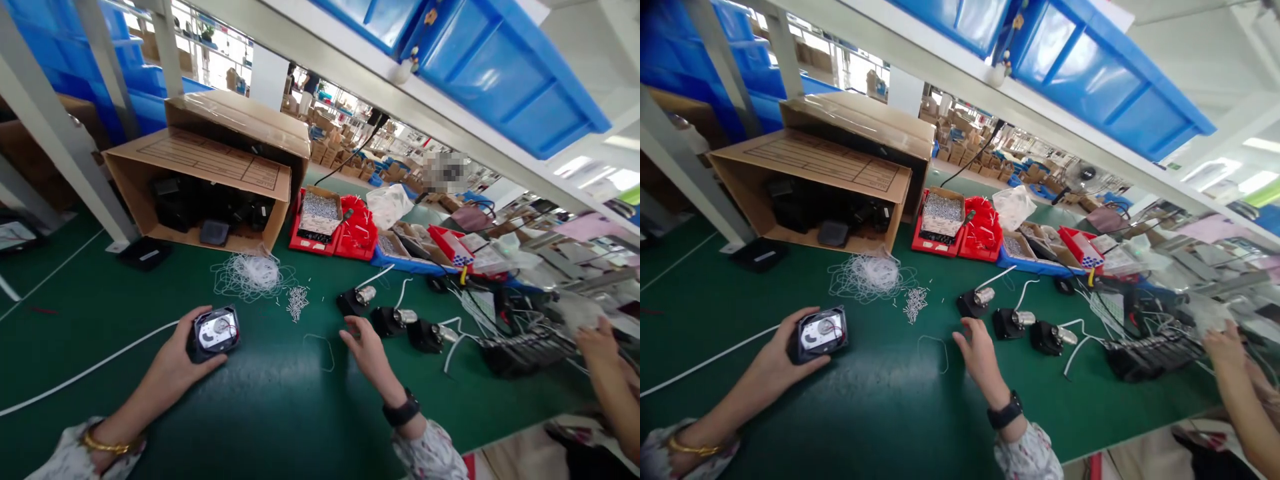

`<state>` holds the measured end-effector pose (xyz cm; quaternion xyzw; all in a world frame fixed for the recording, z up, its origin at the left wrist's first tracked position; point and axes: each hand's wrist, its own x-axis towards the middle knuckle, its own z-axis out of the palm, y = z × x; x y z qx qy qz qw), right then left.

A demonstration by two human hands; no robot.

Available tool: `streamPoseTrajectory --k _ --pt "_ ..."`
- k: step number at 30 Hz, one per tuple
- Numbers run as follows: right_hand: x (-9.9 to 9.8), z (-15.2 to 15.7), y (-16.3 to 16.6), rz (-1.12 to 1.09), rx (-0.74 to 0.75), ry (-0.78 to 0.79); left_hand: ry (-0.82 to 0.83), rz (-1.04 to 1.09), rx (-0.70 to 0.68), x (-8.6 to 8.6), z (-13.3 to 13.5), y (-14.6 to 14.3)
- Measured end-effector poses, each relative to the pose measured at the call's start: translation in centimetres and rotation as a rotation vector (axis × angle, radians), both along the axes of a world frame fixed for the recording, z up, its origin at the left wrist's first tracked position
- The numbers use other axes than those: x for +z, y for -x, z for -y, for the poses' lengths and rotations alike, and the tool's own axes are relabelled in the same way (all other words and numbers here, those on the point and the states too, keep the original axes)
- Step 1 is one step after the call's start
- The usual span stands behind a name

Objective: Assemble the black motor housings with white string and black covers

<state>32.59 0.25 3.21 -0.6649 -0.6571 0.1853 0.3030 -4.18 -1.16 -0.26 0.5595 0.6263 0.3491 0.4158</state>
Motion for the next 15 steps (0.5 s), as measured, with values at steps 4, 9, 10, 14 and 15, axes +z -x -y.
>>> streamPoseTrajectory --k 4,9,10,14,15 --pt "0.3 -1.7 0.4 0.08 0.175 0.135 0.043 0.084 -0.03 0.4 -0.3 0.3" --pt "-0.4 -3.4 2.3 0.329 0.303 0.265 0.046 0.17 -0.213 2.2 -0.3 -1.3" --pt "-0.7 -3.5 2.5 0.358 0.311 0.276 0.047 0.178 -0.242 2.6 -0.4 -1.8" --pt "-0.8 -3.4 3.1 0.386 0.337 0.27 0.012 0.242 -0.313 3.2 -0.6 -4.1" --pt "-0.3 -3.3 3.2 0.382 0.343 0.257 -0.003 0.268 -0.323 3.1 -0.8 -4.4"
